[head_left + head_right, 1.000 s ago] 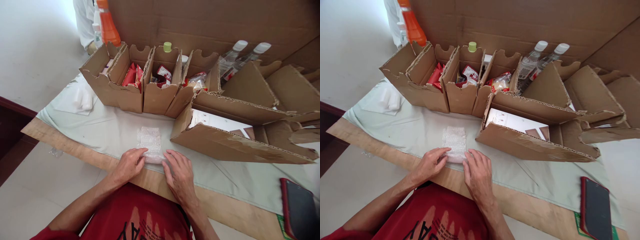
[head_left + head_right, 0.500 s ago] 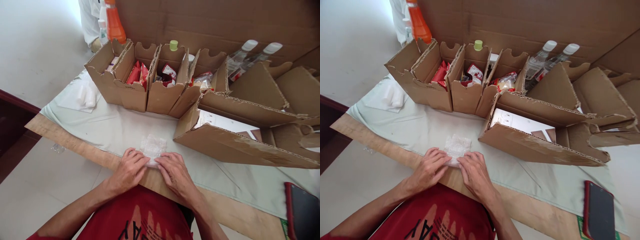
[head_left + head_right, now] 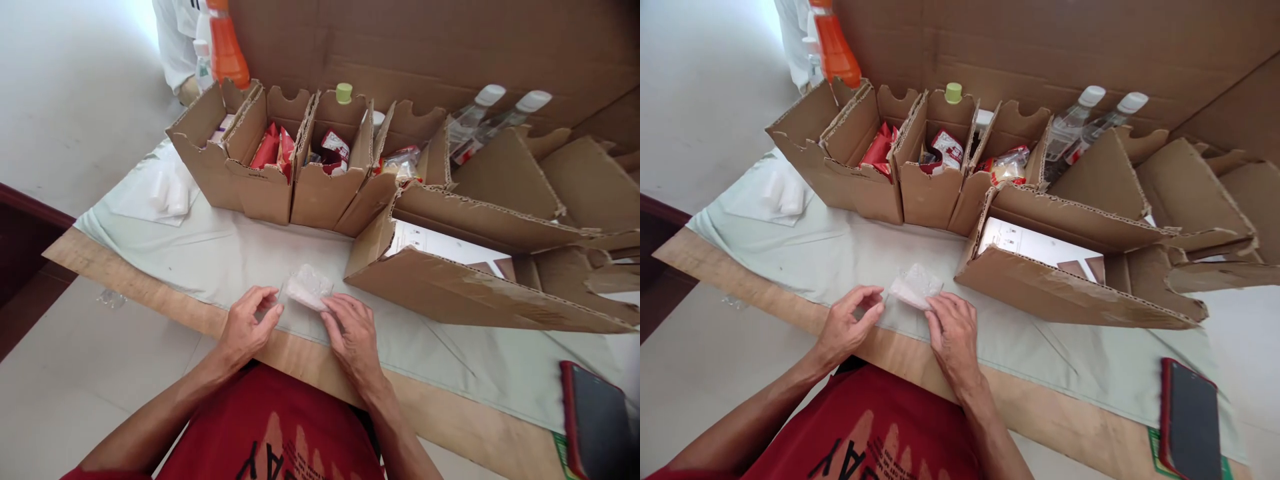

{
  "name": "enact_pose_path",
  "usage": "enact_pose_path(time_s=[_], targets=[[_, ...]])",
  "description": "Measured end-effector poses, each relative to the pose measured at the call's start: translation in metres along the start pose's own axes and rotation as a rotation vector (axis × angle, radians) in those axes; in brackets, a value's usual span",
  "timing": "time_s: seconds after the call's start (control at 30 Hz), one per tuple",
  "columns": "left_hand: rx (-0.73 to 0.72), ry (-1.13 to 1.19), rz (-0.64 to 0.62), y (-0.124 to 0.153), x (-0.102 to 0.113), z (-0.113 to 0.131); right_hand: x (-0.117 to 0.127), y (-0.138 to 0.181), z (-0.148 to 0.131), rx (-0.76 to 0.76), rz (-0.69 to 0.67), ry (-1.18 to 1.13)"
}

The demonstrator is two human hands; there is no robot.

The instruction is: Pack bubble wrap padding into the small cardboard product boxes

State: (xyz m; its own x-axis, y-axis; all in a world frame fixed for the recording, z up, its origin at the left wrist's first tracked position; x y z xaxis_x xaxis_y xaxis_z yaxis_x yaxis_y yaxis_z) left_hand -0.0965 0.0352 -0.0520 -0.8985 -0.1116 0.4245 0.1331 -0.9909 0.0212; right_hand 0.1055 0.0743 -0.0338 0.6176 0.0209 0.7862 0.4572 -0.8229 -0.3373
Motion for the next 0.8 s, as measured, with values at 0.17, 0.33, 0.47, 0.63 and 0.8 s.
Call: enact_pose_path(time_s=[0.17, 0.33, 0.47, 0.63, 0.8], targets=[[0.315, 0.687, -0.289, 0.020, -0.040, -0.009, 0.007, 0.011, -0.010, -0.011, -0.076, -0.193], [0.313, 0.810, -0.270, 0.021, -0.060, -0.007, 0.019, 0.035, -0.001, -0.183, -0.039, -0.316], [0.330, 0.804, -0.282, 0.032, -0.075, -0.010, 0.016, 0.057, 0.013, -0.419, -0.085, -0.657], [0.226, 0.765, -0.412, 0.029, -0.089, 0.009, 0.065, 0.069, 0.023, -0.486, -0.103, -0.638], [0.143, 0.674, -0.415, 0.011, -0.085, 0.025, 0.226, 0.079, 0.065, -0.577, 0.480, -0.321]])
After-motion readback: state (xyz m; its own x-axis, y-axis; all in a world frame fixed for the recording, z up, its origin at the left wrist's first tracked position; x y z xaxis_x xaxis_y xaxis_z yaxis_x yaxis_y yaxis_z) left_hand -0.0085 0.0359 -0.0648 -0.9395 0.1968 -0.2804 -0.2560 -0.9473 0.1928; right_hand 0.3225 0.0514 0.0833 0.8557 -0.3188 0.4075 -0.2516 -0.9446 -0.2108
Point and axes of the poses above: each hand's wrist, its own y-axis away from the middle knuckle, its own x-axis out of the back of the hand, z = x × y, the point moved 8 cm from there along -y, towards the middle knuckle, and after that the axes turned 5 degrees about -z, right-handed, at the moved point
